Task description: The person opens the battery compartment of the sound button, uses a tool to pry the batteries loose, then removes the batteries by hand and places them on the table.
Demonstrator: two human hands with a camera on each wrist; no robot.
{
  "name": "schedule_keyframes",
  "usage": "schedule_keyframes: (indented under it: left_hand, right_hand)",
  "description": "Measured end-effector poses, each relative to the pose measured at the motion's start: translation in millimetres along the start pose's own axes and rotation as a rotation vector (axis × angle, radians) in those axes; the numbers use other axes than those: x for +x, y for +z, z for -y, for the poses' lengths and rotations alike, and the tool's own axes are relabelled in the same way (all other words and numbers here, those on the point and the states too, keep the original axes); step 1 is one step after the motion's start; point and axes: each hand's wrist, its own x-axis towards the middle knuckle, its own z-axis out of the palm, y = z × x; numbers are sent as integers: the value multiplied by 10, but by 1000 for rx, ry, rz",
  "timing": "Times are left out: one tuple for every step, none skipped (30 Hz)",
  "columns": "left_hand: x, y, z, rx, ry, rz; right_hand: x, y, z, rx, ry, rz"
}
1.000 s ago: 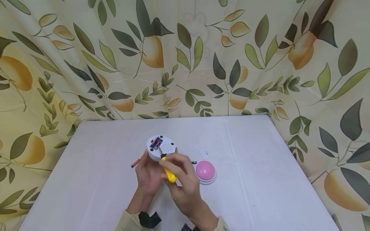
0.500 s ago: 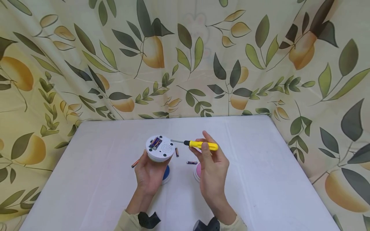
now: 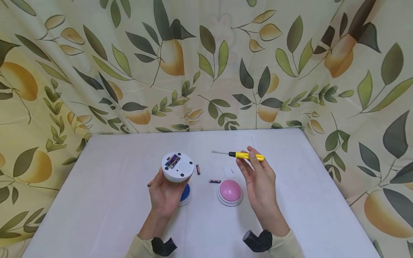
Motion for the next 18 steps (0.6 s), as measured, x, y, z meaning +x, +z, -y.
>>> schedule_keyframes:
  left_hand:
    - [-7,-2,-6,1,-4,2]
    - [-12,-5,-11,4,-7,3]
    - [-15,-8,-15,3,-12,0]
    - [-18,-12,-20,1,-16,-1]
    - [-20,-17,-26,5,-18,0]
    - [-22,-23,-31,6,-22,2]
    - [-25,-27,-38,9,-25,1]
    - [-26,-34,-45,8,-29,0]
    - [-29,-38,-52,9,-33,-3]
    - [-30,-44,-60,12,-36,-3]
    - [-32,-48,-68,11,-39,-4]
    - [-34,-53,-76,7,-43,-2]
    - [-37,-57,-83,3,-47,-4]
    - [-39,-61,-91,1,-48,-4]
    - [-43,-63,-100,-5,-49,-7]
    - [-49,-69,-107,-3,-52,-11]
    - [-57,-77,-113,1,-56,-16]
    - [-66,-86,-120,7,-59,-18]
  right_hand:
    - [29,-36,-1,4,6,-5]
    - [56,-71,-3,-1,10,-8]
    - [85,-105,-6,-5,17,-13]
    - [112,-139,-10,-10,24,-15]
    - [136,-173,-10,-7,33,-12]
    - [157,-210,-10,-7,43,-12]
    - [178,-247,-9,-13,54,-11]
    - [198,-286,-6,-20,65,-9]
    - [218,-324,-3,-28,75,-7]
    - [235,-365,3,-32,87,-5]
    - [253,-406,9,-33,98,-1]
    - [272,-445,15,-43,109,-1]
    - [292,-483,22,-54,118,-3]
    - [312,-519,28,-61,126,-5]
    - [331,-553,34,-67,136,-5]
    - [350,-588,40,-69,148,-5]
    - [369,-620,46,-73,159,-6]
    - [386,-651,53,-85,171,-7]
